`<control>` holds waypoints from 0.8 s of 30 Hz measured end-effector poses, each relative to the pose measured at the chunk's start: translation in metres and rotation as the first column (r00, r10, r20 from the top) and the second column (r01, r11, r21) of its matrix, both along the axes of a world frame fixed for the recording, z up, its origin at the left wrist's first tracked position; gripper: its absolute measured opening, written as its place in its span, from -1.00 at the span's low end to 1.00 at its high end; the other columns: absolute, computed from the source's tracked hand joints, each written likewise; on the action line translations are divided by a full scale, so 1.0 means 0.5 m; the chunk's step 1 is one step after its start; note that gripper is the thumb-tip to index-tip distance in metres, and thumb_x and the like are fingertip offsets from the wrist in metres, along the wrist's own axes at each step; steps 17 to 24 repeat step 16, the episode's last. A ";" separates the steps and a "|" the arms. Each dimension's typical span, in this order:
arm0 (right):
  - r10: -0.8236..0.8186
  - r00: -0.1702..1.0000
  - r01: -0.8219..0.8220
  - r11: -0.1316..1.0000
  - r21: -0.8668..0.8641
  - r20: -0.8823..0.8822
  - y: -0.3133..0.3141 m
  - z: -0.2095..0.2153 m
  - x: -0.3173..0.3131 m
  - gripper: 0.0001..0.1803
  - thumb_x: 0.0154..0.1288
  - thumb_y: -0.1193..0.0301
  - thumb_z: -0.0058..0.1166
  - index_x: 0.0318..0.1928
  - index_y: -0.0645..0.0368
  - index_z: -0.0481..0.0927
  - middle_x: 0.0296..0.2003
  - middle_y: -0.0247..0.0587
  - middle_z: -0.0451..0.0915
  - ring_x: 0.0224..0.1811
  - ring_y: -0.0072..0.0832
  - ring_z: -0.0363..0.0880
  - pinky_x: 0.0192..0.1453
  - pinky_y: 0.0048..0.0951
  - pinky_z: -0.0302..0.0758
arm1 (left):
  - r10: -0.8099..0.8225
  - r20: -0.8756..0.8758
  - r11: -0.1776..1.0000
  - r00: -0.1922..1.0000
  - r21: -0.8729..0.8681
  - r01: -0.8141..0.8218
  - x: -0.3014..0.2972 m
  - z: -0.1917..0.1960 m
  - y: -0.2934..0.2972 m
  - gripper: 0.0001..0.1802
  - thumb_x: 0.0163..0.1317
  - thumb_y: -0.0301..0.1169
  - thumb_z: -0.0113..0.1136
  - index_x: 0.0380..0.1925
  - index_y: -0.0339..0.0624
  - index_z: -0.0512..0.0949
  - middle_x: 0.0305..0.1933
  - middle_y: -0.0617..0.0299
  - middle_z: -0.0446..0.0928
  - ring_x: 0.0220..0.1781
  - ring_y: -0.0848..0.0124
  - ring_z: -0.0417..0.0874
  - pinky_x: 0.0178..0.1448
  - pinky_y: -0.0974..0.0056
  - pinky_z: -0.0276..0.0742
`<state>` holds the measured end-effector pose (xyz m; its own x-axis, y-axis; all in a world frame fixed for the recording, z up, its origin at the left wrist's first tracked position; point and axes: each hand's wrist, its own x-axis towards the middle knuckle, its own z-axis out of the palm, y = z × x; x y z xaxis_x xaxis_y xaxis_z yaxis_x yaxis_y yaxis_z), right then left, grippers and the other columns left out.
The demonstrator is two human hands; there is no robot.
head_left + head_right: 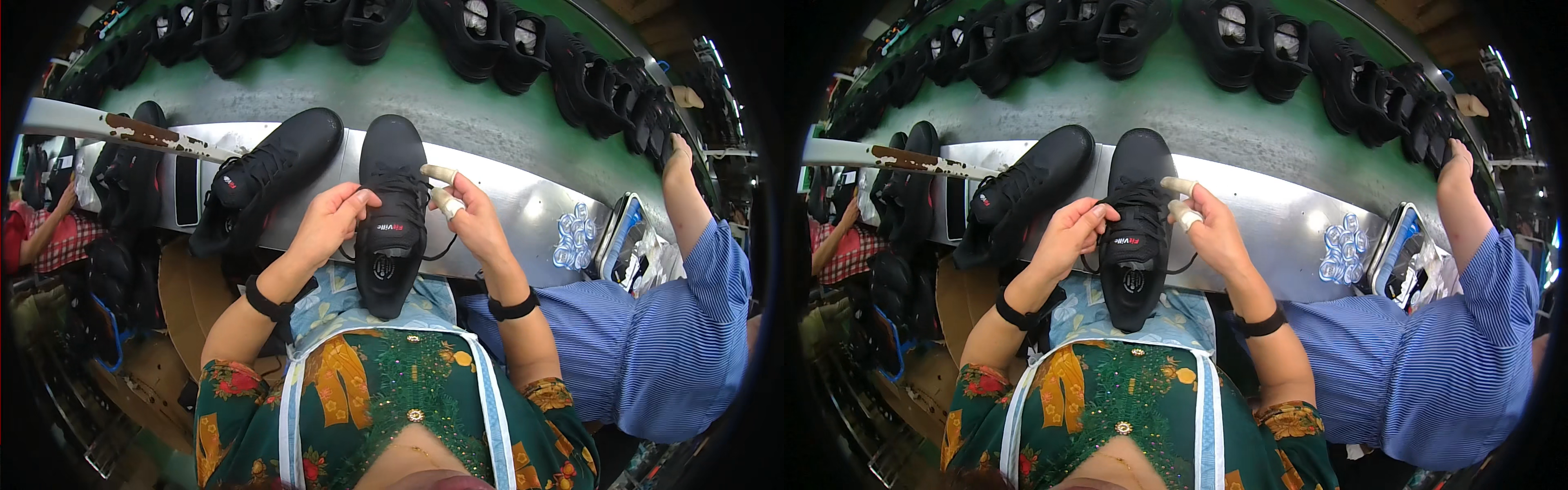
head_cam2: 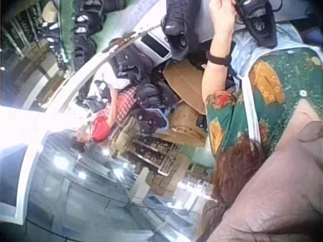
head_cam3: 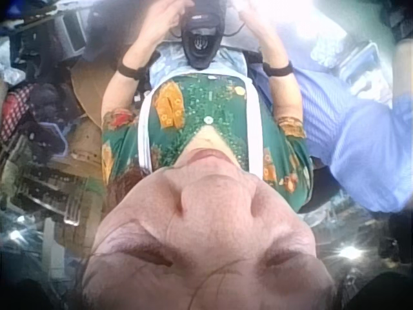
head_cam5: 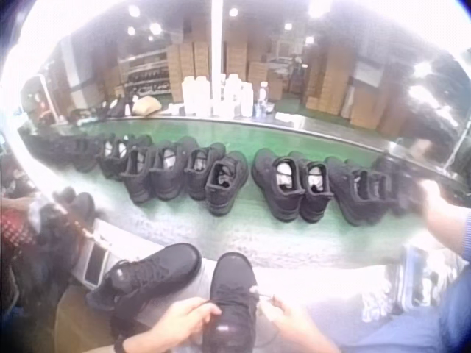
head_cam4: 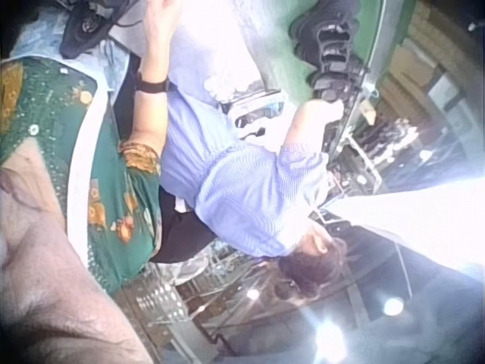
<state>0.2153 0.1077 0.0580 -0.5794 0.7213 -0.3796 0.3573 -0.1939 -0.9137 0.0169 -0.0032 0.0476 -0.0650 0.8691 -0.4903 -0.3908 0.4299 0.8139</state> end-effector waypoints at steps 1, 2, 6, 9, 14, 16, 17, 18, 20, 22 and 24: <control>-0.008 0.999 0.007 1.000 -0.022 -0.033 -0.007 0.003 -0.004 -0.63 0.27 0.53 -0.07 0.11 0.18 0.45 -0.31 -0.37 0.56 -0.25 -0.61 0.49 -0.01 -0.53 0.38 | 0.017 0.005 1.000 1.000 -0.010 -0.017 0.002 -0.006 -0.006 -0.81 0.33 -0.37 -0.02 -0.29 -0.27 0.51 -0.52 0.43 0.31 -0.62 0.71 0.22 -0.56 0.54 0.15; 0.005 1.000 -0.006 1.000 -0.028 -0.027 -0.010 0.008 -0.006 -0.63 0.27 0.53 -0.07 0.11 0.18 0.45 -0.31 -0.37 0.56 -0.25 -0.61 0.49 -0.01 -0.53 0.38 | 0.043 -0.336 0.990 0.941 0.144 0.006 0.005 -0.014 -0.012 -0.83 0.31 -0.40 0.00 -0.30 -0.28 0.51 -0.52 0.39 0.33 -0.58 0.65 0.29 -0.51 0.48 0.22; 0.071 0.997 -0.071 0.974 0.217 0.009 -0.032 0.021 -0.031 -0.57 0.21 0.56 -0.02 0.13 0.15 0.41 -0.38 -0.32 0.52 -0.32 -0.55 0.48 -0.12 -0.48 0.41 | 0.094 -0.815 0.955 0.571 0.237 0.181 0.015 0.015 -0.007 -0.86 0.19 -0.44 0.11 -0.34 -0.31 0.51 -0.49 0.24 0.38 -0.45 0.53 0.41 -0.36 0.36 0.35; 0.193 0.965 -0.250 0.885 0.393 0.180 -0.032 0.047 -0.055 -0.51 0.17 0.56 0.03 0.16 0.13 0.38 -0.40 -0.26 0.50 -0.35 -0.50 0.48 -0.19 -0.45 0.42 | -0.050 -0.837 0.932 0.545 0.158 0.327 -0.001 0.015 0.017 -0.84 0.11 -0.43 0.19 -0.38 -0.31 0.49 -0.50 0.18 0.39 -0.50 0.49 0.39 -0.39 0.36 0.34; 0.352 0.929 -0.366 0.923 0.123 0.118 0.009 0.019 -0.052 -0.42 0.14 0.47 0.15 0.20 0.11 0.32 -0.40 -0.24 0.50 -0.38 -0.37 0.46 -0.21 -0.41 0.44 | -0.396 -0.596 0.904 0.699 -0.118 0.412 -0.022 0.017 0.050 -0.82 0.06 -0.43 0.22 -0.40 -0.28 0.47 -0.56 0.23 0.41 -0.54 0.39 0.40 -0.40 0.32 0.36; 0.327 0.944 -0.327 0.945 0.002 -0.050 0.015 -0.018 -0.044 -0.41 0.15 0.39 0.18 0.21 0.04 0.32 -0.35 -0.27 0.53 -0.35 -0.34 0.49 -0.17 -0.36 0.46 | -0.110 -0.847 0.936 0.520 0.089 0.341 -0.005 0.014 0.030 -0.83 0.09 -0.38 0.24 -0.42 -0.22 0.49 -0.53 0.36 0.44 -0.53 0.43 0.38 -0.39 0.34 0.37; 0.327 0.944 -0.327 0.945 0.002 -0.050 0.015 -0.018 -0.044 -0.41 0.15 0.39 0.18 0.21 0.04 0.32 -0.35 -0.27 0.53 -0.35 -0.34 0.49 -0.17 -0.36 0.46 | -0.110 -0.847 0.936 0.520 0.089 0.341 -0.005 0.014 0.030 -0.83 0.09 -0.38 0.24 -0.42 -0.22 0.49 -0.53 0.36 0.44 -0.53 0.43 0.38 -0.39 0.34 0.37; 0.327 0.944 -0.327 0.945 0.002 -0.050 0.015 -0.018 -0.044 -0.41 0.15 0.39 0.18 0.21 0.04 0.32 -0.35 -0.27 0.53 -0.35 -0.34 0.49 -0.17 -0.36 0.46 | -0.110 -0.847 0.936 0.520 0.089 0.341 -0.005 0.014 0.030 -0.83 0.09 -0.38 0.24 -0.42 -0.22 0.49 -0.53 0.36 0.44 -0.53 0.43 0.38 -0.39 0.34 0.37; 0.327 0.944 -0.327 0.945 0.002 -0.050 0.015 -0.018 -0.044 -0.41 0.15 0.39 0.18 0.21 0.04 0.32 -0.35 -0.27 0.53 -0.35 -0.34 0.49 -0.17 -0.36 0.46 | -0.110 -0.847 0.936 0.520 0.089 0.341 -0.005 0.014 0.030 -0.83 0.09 -0.38 0.24 -0.42 -0.22 0.49 -0.53 0.36 0.44 -0.53 0.43 0.38 -0.39 0.34 0.37; 0.327 0.944 -0.327 0.945 0.002 -0.050 0.015 -0.018 -0.044 -0.41 0.15 0.39 0.18 0.21 0.04 0.32 -0.35 -0.27 0.53 -0.35 -0.34 0.49 -0.17 -0.36 0.46 | -0.110 -0.847 0.936 0.520 0.089 0.341 -0.005 0.014 0.030 -0.83 0.09 -0.38 0.24 -0.42 -0.22 0.49 -0.53 0.36 0.44 -0.53 0.43 0.38 -0.39 0.34 0.37; 0.327 0.944 -0.327 0.945 0.002 -0.050 0.015 -0.018 -0.044 -0.41 0.15 0.39 0.18 0.21 0.04 0.32 -0.35 -0.27 0.53 -0.35 -0.34 0.49 -0.17 -0.36 0.46 | -0.110 -0.847 0.936 0.520 0.089 0.341 -0.005 0.014 0.030 -0.83 0.09 -0.38 0.24 -0.42 -0.22 0.49 -0.53 0.36 0.44 -0.53 0.43 0.38 -0.39 0.34 0.37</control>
